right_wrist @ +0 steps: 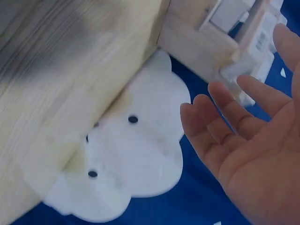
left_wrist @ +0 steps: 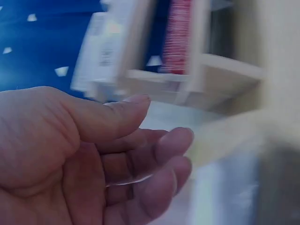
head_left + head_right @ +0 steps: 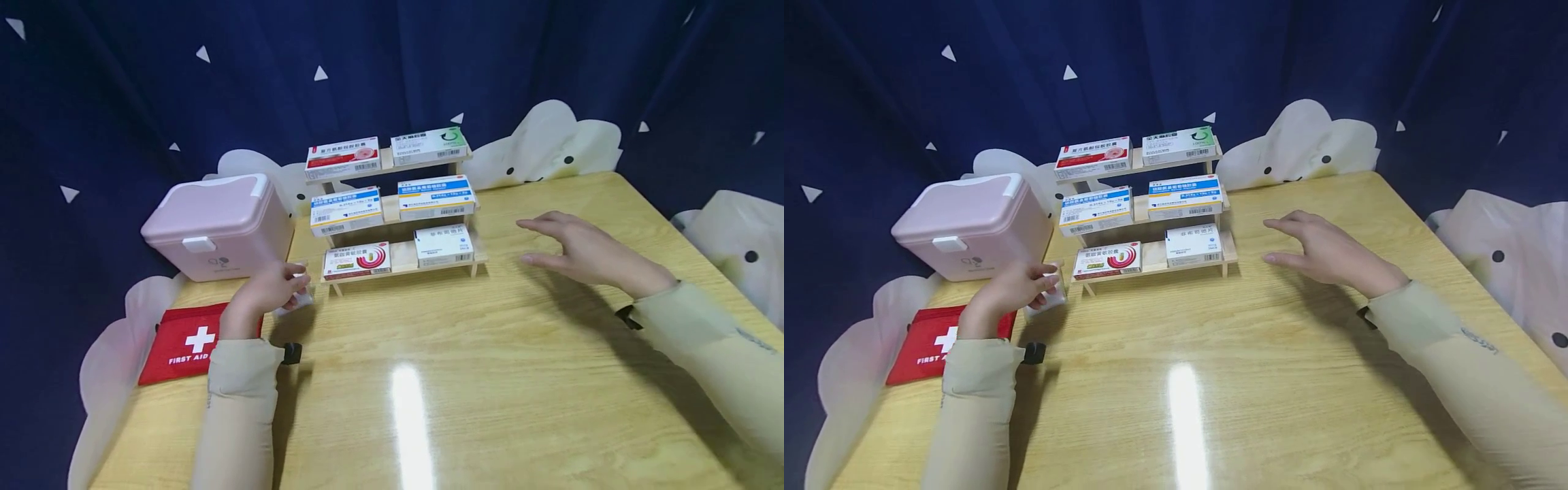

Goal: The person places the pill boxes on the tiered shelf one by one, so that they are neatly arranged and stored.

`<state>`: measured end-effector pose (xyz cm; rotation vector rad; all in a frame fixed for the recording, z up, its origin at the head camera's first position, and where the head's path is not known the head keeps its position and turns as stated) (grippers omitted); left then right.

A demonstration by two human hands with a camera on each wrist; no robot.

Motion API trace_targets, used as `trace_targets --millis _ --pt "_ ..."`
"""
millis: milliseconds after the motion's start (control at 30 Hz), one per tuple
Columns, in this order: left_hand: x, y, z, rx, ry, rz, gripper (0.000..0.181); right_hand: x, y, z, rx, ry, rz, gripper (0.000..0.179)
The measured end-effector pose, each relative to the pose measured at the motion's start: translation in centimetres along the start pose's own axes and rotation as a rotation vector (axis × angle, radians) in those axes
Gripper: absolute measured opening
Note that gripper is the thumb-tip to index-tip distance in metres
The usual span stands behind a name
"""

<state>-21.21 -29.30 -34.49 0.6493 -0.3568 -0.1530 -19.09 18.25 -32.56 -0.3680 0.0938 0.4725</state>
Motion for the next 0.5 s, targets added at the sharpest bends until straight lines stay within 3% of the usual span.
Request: trace_targets --millis 267,367,500 --pt "3.9 3.7 3.9 -0.056 0.376 -0.157 0.041 3.3 1.5 3.7 0.066 0.123 0.041 0.060" --pt "4.9 4.6 4.6 -0.087 0.424 -0.182 0.045 4.1 2.1 4.8 0.077 0.183 0.046 0.059" --pt "5.5 4.9 5.1 -0.151 0.399 -0.198 0.056 5.2 2.9 5.5 0.105 0.230 0.039 0.058"
Point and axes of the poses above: each hand's wrist, its own x-axis away from the middle knuckle, its own z-axis out of the back of the hand, y = z × x, the point moved 4 cm from there along -x, towards the middle knuckle
